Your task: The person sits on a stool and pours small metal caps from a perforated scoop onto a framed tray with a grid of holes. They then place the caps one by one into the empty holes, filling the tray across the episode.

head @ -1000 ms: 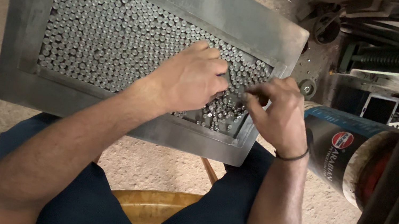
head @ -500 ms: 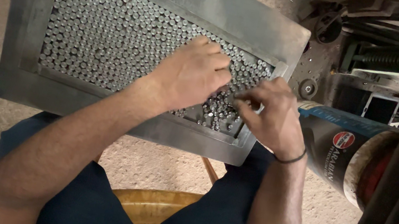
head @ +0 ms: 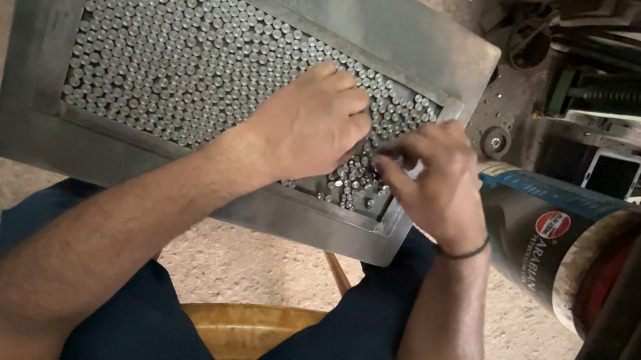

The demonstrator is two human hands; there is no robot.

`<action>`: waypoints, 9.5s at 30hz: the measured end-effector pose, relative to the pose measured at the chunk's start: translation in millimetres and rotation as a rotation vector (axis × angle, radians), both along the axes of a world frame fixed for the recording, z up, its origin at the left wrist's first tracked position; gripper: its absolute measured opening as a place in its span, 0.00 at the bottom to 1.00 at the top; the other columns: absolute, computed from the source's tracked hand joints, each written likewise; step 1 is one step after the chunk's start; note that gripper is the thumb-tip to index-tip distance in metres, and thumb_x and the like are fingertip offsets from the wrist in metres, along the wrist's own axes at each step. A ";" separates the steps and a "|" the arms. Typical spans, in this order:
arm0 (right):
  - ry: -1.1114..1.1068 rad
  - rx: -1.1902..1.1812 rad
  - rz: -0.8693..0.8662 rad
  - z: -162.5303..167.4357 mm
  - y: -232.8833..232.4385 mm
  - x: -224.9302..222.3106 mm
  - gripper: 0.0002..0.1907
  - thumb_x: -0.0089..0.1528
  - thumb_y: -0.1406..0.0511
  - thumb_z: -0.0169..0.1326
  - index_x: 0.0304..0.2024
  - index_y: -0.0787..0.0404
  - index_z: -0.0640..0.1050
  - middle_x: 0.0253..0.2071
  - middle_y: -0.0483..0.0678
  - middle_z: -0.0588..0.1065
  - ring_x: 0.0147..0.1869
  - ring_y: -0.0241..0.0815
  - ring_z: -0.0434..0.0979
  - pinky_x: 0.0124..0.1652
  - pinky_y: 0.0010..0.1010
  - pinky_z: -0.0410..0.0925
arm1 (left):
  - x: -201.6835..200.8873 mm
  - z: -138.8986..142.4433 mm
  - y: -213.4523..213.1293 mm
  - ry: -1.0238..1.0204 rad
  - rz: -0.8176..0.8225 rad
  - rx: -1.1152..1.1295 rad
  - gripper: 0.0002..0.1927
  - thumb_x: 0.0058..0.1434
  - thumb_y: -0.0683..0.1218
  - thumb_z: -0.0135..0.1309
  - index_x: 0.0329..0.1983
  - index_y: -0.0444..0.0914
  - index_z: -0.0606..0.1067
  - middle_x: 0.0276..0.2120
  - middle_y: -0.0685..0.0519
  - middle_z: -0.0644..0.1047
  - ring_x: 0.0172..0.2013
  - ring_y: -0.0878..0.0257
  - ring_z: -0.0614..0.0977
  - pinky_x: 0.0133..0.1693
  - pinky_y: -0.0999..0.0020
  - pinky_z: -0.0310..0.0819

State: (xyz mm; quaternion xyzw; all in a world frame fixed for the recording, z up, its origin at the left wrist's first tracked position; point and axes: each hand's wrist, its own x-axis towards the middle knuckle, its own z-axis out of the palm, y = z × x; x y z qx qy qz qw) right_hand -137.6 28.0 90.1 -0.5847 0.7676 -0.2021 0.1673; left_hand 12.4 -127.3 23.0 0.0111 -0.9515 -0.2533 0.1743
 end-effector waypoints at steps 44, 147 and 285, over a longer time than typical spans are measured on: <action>0.024 0.017 0.030 -4.6 -4.8 9.0 0.06 0.57 0.65 0.66 0.33 0.61 0.84 0.29 0.49 0.75 0.40 0.50 0.71 0.44 0.42 0.64 | 2.2 2.0 -5.6 0.000 0.011 -0.065 0.04 0.55 0.43 0.54 0.30 0.40 0.79 0.33 0.53 0.77 0.43 0.57 0.77 0.50 0.59 0.68; 0.015 0.002 0.060 -2.2 -7.6 18.5 0.06 0.55 0.66 0.68 0.32 0.60 0.83 0.31 0.47 0.75 0.42 0.50 0.71 0.46 0.42 0.64 | 15.0 33.9 -18.6 -0.415 -0.150 0.048 0.05 0.53 0.46 0.59 0.28 0.42 0.83 0.30 0.49 0.81 0.42 0.50 0.81 0.50 0.53 0.68; 0.012 0.149 -0.079 11.5 15.4 -9.1 0.04 0.57 0.67 0.65 0.35 0.59 0.85 0.31 0.49 0.79 0.33 0.44 0.77 0.37 0.34 0.70 | 7.9 33.8 23.3 -0.319 -0.132 0.006 0.06 0.52 0.43 0.54 0.25 0.42 0.82 0.29 0.51 0.80 0.40 0.54 0.81 0.49 0.56 0.68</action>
